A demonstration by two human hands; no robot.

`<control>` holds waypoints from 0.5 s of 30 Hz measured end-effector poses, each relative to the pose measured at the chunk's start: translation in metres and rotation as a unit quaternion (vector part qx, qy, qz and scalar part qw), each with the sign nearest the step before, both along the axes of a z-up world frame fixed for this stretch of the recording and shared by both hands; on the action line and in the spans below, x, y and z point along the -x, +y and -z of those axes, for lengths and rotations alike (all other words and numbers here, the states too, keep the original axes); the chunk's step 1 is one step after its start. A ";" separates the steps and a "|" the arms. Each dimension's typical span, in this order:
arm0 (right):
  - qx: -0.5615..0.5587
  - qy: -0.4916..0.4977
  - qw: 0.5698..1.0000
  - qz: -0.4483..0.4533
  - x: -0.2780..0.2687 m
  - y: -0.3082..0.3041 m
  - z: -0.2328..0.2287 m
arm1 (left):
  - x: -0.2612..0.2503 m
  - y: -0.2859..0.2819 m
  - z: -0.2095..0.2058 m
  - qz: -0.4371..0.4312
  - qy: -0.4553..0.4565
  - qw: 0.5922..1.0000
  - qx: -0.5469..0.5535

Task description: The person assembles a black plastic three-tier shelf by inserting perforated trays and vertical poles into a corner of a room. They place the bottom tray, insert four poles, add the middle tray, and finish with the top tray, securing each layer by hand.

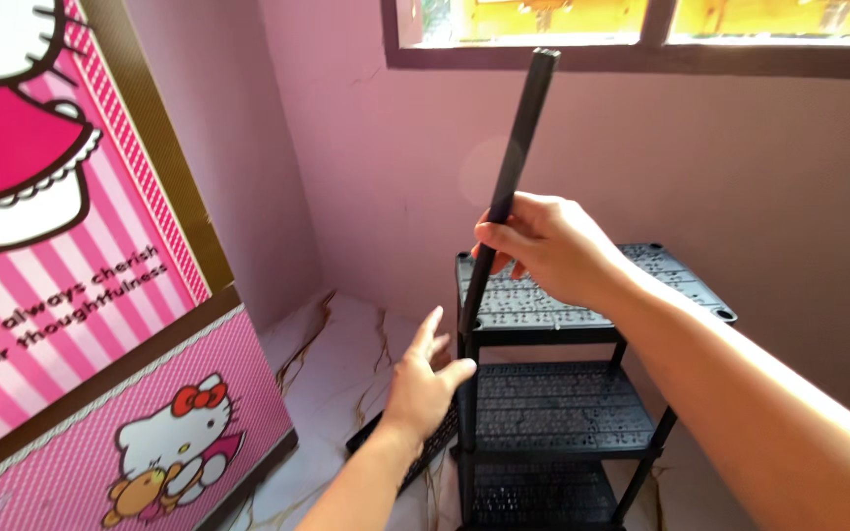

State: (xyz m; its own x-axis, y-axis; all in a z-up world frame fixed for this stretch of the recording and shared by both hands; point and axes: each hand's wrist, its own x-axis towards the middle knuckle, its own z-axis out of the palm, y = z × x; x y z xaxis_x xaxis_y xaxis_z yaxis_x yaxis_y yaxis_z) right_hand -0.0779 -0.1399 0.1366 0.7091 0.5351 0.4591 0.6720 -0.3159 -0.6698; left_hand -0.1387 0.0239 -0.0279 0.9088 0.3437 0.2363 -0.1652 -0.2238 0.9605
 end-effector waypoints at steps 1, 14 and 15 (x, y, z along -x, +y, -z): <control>0.009 -0.005 1.000 0.004 -0.003 0.001 -0.001 | -0.002 -0.003 0.001 0.000 0.000 1.000 -0.017; 0.015 0.025 0.999 0.020 -0.046 0.007 0.023 | -0.019 -0.022 -0.009 -0.084 -0.029 0.989 -0.114; 0.015 0.027 0.999 0.021 -0.048 0.007 0.024 | -0.022 -0.021 -0.006 -0.088 -0.039 0.990 -0.104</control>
